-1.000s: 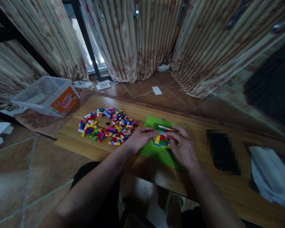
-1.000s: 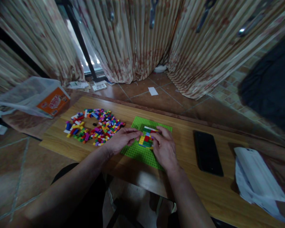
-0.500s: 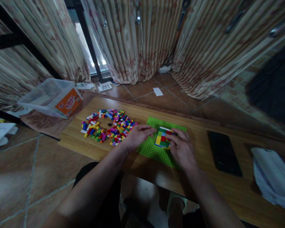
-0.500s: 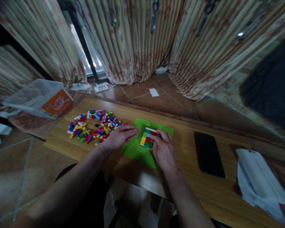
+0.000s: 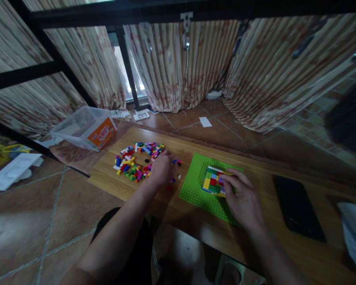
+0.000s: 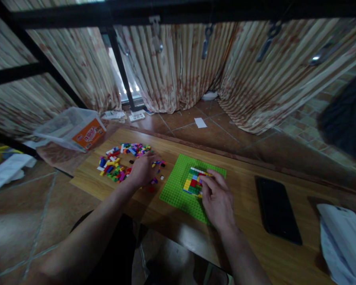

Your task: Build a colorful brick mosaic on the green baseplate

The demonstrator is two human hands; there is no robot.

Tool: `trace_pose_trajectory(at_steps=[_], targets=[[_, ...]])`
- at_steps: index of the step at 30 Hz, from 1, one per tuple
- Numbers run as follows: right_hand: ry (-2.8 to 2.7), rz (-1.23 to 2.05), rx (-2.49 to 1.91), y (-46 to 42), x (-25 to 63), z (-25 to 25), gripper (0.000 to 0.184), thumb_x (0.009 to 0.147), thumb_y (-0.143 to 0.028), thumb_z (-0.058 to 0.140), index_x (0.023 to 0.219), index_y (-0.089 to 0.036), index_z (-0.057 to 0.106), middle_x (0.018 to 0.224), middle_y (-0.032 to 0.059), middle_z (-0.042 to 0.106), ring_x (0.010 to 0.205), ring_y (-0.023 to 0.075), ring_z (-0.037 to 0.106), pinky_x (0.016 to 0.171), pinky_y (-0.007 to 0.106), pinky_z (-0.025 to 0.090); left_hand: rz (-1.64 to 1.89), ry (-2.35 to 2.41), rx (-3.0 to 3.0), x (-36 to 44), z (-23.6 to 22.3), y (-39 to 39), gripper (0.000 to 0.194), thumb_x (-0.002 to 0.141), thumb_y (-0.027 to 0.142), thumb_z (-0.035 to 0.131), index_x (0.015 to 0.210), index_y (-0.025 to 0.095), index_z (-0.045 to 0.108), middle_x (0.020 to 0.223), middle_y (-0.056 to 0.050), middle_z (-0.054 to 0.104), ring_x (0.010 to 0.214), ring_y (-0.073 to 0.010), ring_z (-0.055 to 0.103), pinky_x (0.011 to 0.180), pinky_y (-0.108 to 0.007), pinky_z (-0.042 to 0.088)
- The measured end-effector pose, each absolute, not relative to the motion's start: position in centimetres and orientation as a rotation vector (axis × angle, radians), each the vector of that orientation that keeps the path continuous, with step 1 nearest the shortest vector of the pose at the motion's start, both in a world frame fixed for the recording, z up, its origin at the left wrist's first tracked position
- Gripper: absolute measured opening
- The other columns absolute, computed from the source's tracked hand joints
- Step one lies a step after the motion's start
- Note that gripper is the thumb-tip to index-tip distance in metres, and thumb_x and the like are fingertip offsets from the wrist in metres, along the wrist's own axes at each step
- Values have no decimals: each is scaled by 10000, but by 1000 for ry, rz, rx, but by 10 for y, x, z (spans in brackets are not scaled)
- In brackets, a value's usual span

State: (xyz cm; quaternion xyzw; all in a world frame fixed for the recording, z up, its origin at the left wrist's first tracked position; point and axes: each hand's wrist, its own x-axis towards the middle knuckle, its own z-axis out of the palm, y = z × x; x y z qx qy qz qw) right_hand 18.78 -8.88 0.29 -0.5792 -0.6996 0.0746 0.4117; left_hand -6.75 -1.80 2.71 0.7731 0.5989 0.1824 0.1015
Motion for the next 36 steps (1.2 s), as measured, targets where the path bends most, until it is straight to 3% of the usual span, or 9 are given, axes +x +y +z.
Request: trace_pose_trajectory(at_steps=[5,11,21,27,30,36], targets=[[-1767,170,-1468,-89,188,4,256,930,-311,485,948,-237,730,1183,87,643,1010,227,653,868,430,566,423,1794,2432,-49,17,-17,224,844,230,578,1015,149,697,1024,-109,674,1029,-252,587,995,-375,434],[-1798,138,-1475,-91,194,6,262,938,-306,481,972,-221,727,1190,97,647,1011,226,657,880,427,559,347,1744,2470,-44,12,-13,230,887,183,493,964,143,706,992,-106,695,979,-228,605,988,-357,415],[-1767,141,-1484,-90,196,7,246,934,-290,495,957,-230,733,1169,82,665,988,216,672,870,410,571,434,1638,2443,-44,13,-17,271,830,104,511,1035,161,678,1070,-94,709,1027,-229,636,1050,-366,399],[-1789,157,-1478,-90,194,9,251,934,-273,484,965,-242,732,1144,71,673,978,210,674,861,395,570,443,1626,2360,-49,10,-15,271,793,111,551,1015,177,693,1034,-87,717,1015,-235,650,973,-323,460],[-1776,168,-1480,-90,195,10,257,933,-279,480,972,-245,732,1138,70,676,967,212,675,861,398,566,442,1651,2296,-51,12,-16,232,797,132,559,971,188,701,953,-75,726,919,-226,664,858,-301,484],[-1742,109,-1502,-86,208,15,257,929,-296,484,953,-212,726,1091,88,688,969,223,672,887,409,548,410,1665,2267,-52,22,-19,165,830,162,524,776,186,679,769,-53,697,722,-187,629,671,-269,409]])
